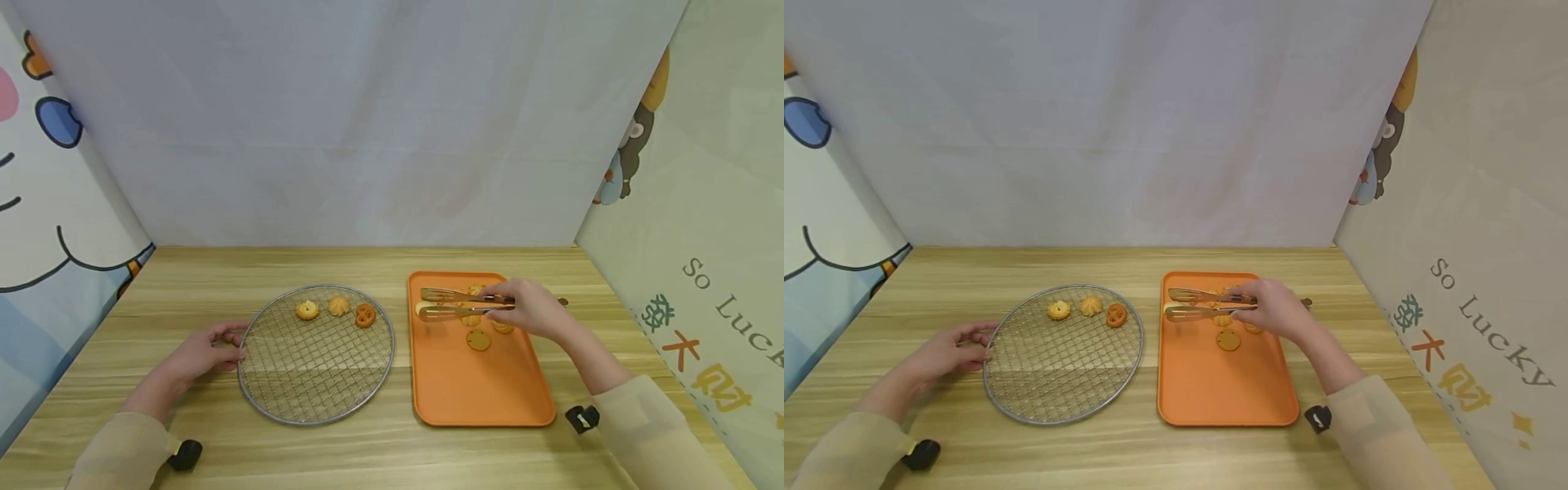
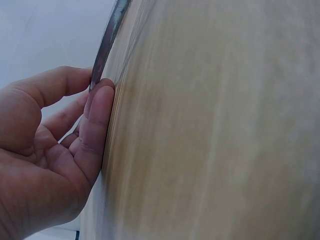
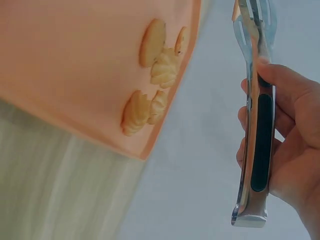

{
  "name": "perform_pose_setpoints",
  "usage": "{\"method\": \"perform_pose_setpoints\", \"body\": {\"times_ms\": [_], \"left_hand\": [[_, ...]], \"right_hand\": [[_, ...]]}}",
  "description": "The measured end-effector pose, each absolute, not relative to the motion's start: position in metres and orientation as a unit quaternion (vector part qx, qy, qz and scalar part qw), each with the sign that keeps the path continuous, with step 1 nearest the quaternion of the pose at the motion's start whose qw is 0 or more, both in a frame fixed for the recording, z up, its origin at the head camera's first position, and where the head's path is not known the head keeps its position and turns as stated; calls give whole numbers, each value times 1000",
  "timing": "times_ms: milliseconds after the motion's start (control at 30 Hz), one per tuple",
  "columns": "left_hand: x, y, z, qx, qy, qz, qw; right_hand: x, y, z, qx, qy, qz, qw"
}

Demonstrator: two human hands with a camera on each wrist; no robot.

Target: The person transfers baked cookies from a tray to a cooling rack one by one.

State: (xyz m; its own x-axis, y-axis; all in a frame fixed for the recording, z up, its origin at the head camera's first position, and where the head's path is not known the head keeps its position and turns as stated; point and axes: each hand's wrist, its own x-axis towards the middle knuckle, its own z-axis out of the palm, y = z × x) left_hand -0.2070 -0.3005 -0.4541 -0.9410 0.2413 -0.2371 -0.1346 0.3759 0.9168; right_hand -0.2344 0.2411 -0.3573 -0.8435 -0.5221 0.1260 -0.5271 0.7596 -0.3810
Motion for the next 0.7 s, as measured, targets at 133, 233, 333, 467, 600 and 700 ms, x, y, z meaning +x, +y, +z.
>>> {"method": "perform_pose_setpoints", "body": {"times_ms": [133, 233, 333, 467, 600, 700], "left_hand": [[-207, -301, -455, 37, 812, 556, 171], [-208, -301, -455, 35, 812, 557, 172], [-208, -302, -456, 32, 812, 557, 173], [-208, -301, -456, 31, 811, 558, 172], [-208, -301, -455, 35, 811, 558, 170], [-207, -301, -455, 34, 811, 559, 170]], "right_hand": [[-235, 234, -350, 281, -938, 202, 5], [-236, 227, -345, 284, -938, 196, 7], [-237, 219, -341, 294, -936, 191, 18], [-238, 208, -337, 312, -932, 182, 35], [-240, 195, -333, 329, -926, 180, 43], [-243, 184, -331, 347, -920, 181, 41]]}}
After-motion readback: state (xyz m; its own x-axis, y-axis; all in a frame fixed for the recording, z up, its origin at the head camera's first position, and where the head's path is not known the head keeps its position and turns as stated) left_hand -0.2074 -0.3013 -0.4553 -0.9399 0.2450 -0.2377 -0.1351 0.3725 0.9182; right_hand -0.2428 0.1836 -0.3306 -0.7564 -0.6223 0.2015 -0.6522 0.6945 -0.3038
